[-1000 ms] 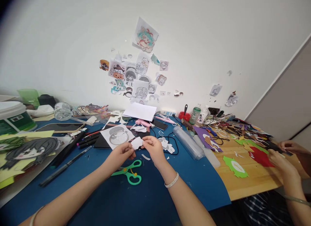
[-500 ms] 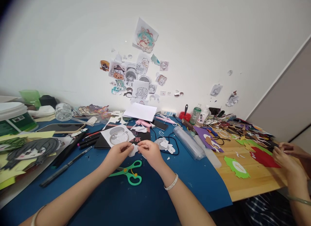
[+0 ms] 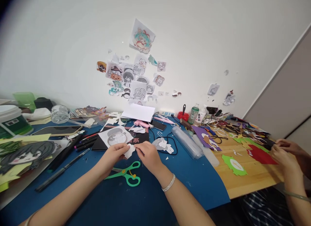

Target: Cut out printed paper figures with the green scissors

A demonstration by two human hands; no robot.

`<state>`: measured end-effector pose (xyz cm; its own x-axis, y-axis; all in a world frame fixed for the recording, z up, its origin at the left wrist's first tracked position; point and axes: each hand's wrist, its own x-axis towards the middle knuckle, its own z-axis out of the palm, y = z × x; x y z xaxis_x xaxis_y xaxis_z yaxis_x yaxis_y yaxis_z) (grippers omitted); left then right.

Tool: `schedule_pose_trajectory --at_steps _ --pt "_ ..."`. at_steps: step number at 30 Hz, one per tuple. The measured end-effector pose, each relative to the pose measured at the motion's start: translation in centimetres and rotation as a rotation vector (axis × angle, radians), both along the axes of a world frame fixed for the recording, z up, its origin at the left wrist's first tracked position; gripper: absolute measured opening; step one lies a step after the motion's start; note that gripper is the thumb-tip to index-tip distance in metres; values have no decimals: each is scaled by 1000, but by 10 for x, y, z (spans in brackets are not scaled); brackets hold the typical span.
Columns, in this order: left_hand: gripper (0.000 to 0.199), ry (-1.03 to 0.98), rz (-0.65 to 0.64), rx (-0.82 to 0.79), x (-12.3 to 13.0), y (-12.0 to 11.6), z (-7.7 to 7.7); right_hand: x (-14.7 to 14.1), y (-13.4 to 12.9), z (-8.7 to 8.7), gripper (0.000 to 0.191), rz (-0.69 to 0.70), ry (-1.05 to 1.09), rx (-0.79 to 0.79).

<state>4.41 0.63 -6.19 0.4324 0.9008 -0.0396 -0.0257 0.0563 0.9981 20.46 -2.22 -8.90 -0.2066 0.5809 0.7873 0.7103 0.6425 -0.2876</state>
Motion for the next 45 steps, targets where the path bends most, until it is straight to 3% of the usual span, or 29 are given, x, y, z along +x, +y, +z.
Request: schedule_pose_trajectory --at_steps 6,15,17,22,27,30,33,35,39,42,45 --pt "25 -72 -56 -136 -1 1 -2 1 -1 1 20 -39 -70 61" --pt "27 -30 -62 -142 -4 2 -5 0 -5 8 23 -124 99 -161" --pt "29 -6 -55 -116 -5 4 -7 -2 -6 13 21 -87 218 -290" --pt "32 61 -36 -28 -4 4 -7 -7 -8 19 20 184 546 -696" --pt "34 115 -35 48 -1 4 -11 -8 -4 13 14 211 617 -748" --pt "35 211 1 160 -1 6 -12 -3 3 12 16 98 450 -718" --pt "33 369 123 360 -7 8 -7 8 15 20 19 -196 109 -676" --pt "31 503 224 491 -13 10 -2 15 24 26 18 -329 -8 -650" --pt "31 738 337 749 -29 23 1 22 44 31 19 -457 -128 -626" --pt "28 844 340 974 -38 37 -5 21 53 29 17 -527 -191 -588" --pt "23 946 298 1045 -41 45 -13 19 54 26 15 -570 -200 -519"
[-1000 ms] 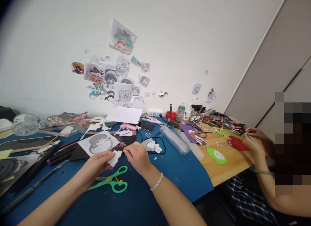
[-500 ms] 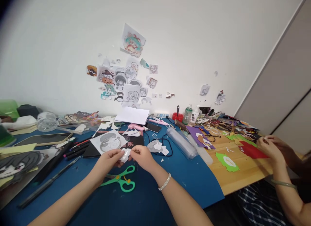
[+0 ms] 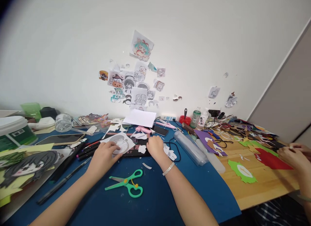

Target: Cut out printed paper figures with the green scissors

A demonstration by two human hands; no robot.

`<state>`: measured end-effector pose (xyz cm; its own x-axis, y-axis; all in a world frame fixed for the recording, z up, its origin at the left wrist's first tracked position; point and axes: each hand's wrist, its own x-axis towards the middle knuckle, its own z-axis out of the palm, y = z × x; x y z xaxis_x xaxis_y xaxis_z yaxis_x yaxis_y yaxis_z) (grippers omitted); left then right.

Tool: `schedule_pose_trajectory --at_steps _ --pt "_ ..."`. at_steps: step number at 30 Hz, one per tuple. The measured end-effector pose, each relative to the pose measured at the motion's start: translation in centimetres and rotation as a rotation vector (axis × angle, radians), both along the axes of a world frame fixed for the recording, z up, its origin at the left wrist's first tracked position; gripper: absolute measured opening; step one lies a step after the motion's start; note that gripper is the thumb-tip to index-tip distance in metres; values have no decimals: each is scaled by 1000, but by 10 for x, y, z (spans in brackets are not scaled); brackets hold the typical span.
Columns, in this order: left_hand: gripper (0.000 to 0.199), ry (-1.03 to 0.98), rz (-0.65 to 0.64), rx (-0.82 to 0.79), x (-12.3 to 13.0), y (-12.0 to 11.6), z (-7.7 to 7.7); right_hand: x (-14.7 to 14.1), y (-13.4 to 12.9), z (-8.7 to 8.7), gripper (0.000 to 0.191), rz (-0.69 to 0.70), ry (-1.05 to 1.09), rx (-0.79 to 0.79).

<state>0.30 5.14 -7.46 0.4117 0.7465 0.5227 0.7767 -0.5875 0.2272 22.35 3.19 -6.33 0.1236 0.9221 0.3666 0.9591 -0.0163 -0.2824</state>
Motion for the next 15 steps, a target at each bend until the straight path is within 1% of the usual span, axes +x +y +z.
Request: schedule_pose_trajectory --at_steps 2,4,6,8,11,13,15 --pt "21 38 -27 -52 1 2 -3 -2 -4 -1 18 1 3 41" --pt "21 25 -50 -110 2 1 -3 -7 -10 -2 19 25 19 62" --pt "21 -29 -50 -140 3 0 -1 -14 -15 -4 16 72 130 67" --pt "21 -103 -44 -146 4 -3 3 -23 -18 -7 14 159 366 66" --pt "25 -204 -33 -126 6 -9 10 -37 -19 -12 19 336 799 54" --pt "27 -241 -72 -99 8 -14 13 -44 -19 -11 27 440 1037 36" --pt "27 -258 -151 -82 12 -21 14 -50 -22 -8 33 518 1219 17"
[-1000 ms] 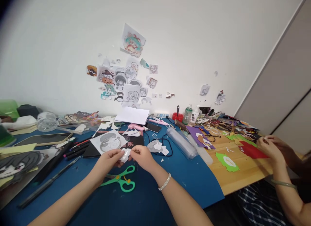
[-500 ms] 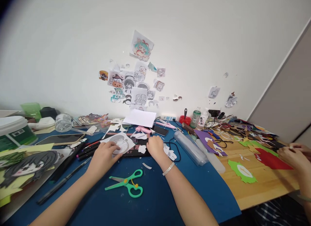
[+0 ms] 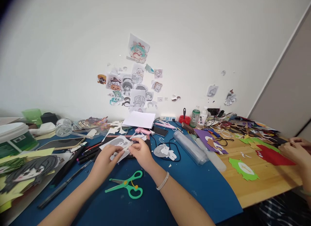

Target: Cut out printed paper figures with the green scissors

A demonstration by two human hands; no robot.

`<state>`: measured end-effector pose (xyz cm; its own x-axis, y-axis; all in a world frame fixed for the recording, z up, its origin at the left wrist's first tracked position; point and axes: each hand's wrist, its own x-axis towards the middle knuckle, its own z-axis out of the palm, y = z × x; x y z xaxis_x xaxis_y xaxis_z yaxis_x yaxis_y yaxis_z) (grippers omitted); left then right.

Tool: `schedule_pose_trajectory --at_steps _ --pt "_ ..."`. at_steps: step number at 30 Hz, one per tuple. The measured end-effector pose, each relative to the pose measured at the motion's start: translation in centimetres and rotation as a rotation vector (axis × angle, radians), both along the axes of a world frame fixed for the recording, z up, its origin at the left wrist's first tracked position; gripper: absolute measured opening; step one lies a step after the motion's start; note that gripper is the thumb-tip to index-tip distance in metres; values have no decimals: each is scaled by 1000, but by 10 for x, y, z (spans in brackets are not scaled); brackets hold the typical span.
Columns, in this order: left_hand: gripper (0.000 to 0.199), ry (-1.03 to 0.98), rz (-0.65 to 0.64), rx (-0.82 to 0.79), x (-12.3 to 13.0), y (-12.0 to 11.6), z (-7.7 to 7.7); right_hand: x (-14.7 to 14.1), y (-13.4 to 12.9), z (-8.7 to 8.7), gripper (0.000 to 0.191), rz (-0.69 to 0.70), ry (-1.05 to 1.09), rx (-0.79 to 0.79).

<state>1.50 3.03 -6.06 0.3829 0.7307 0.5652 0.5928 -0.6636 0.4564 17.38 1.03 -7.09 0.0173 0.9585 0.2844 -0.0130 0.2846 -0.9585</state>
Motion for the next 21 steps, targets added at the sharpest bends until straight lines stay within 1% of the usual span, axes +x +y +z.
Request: schedule_pose_trajectory --at_steps 2,4,6,7,9,11,12,14,15,17,19,21 --pt "24 -17 -82 1 4 -7 0 -2 -3 5 34 66 125 -11" --pt "21 -37 -177 -54 7 -12 -1 -2 -6 9 32 103 208 -24" --pt "24 -43 -279 -155 8 -16 -1 0 -7 10 30 104 226 -22" --pt "27 -44 -309 -202 8 -16 -2 1 -7 9 28 78 198 -1" --pt "32 -50 -295 -245 7 -16 -3 2 -7 5 24 -29 63 78" --pt "33 -70 -215 -220 5 -13 -5 1 -9 1 19 -154 -137 188" --pt "33 -77 -174 -198 5 -12 -5 0 -11 0 17 -198 -240 242" --pt "34 -88 -112 -157 4 -10 -6 -4 -16 0 13 -235 -389 320" --pt "34 -94 -92 -143 3 -10 -6 -6 -18 0 13 -240 -420 337" --pt "34 -119 -77 -136 3 -10 -5 -9 -21 1 13 -236 -397 334" --pt "35 -163 -108 -177 3 -9 -4 -9 -22 1 13 -223 -342 320" --pt "37 -206 -159 -247 3 -8 -4 -9 -21 1 12 -209 -331 331"
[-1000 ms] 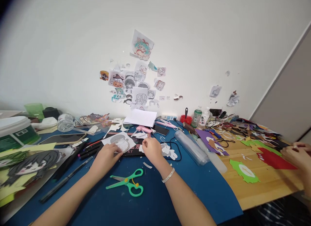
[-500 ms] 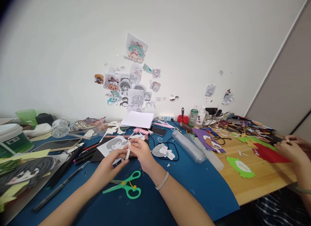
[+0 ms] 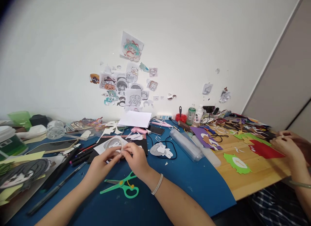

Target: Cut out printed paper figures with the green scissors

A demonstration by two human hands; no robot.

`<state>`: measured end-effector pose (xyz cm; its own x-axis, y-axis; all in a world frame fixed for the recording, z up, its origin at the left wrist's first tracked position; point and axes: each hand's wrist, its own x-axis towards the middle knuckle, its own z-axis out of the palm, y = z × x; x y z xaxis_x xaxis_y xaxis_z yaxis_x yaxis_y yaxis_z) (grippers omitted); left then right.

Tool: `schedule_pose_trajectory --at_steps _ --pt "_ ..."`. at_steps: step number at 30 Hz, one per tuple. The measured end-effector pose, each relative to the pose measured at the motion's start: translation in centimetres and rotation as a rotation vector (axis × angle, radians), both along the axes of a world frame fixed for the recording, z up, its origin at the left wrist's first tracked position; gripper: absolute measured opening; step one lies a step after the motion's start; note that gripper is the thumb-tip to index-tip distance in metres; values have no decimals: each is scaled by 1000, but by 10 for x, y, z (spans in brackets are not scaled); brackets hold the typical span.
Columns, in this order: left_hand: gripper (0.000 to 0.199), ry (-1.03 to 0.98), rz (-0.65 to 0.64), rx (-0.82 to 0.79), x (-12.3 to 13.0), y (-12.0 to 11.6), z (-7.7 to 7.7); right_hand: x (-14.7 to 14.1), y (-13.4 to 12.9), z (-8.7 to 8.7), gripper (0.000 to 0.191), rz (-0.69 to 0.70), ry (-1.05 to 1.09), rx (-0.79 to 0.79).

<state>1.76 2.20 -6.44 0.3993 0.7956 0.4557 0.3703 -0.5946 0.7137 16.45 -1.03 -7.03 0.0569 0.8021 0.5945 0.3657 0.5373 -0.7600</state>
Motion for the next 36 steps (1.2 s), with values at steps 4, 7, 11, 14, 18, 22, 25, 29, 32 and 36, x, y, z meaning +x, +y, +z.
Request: schedule_pose_trajectory --at_steps 4,7,11,14,18,22,25,29,32,36 --pt "39 -26 -27 -59 -2 3 0 0 2 -1 10 0 -17 24" --pt "39 -13 -28 -31 -4 5 -2 -1 2 -1 7 36 67 -14" --pt "39 13 -20 21 -5 7 -3 -3 2 -1 7 177 181 -64" --pt "39 42 -23 75 -5 7 -3 -3 3 -3 12 180 234 -75" --pt "39 71 -15 194 -3 5 -6 -4 2 -5 9 98 190 -47" --pt "37 94 -4 356 -3 4 -8 -6 -2 -3 7 27 78 1" --pt "35 93 13 467 -2 5 -9 -7 -3 -2 10 -11 110 30" --pt "36 115 -7 609 0 3 -12 -7 -3 -4 9 -112 67 73" --pt "36 115 -7 693 1 2 -13 -7 -4 -6 9 -167 16 121" --pt "35 107 12 749 1 1 -13 -8 -4 -6 12 -186 -28 129"
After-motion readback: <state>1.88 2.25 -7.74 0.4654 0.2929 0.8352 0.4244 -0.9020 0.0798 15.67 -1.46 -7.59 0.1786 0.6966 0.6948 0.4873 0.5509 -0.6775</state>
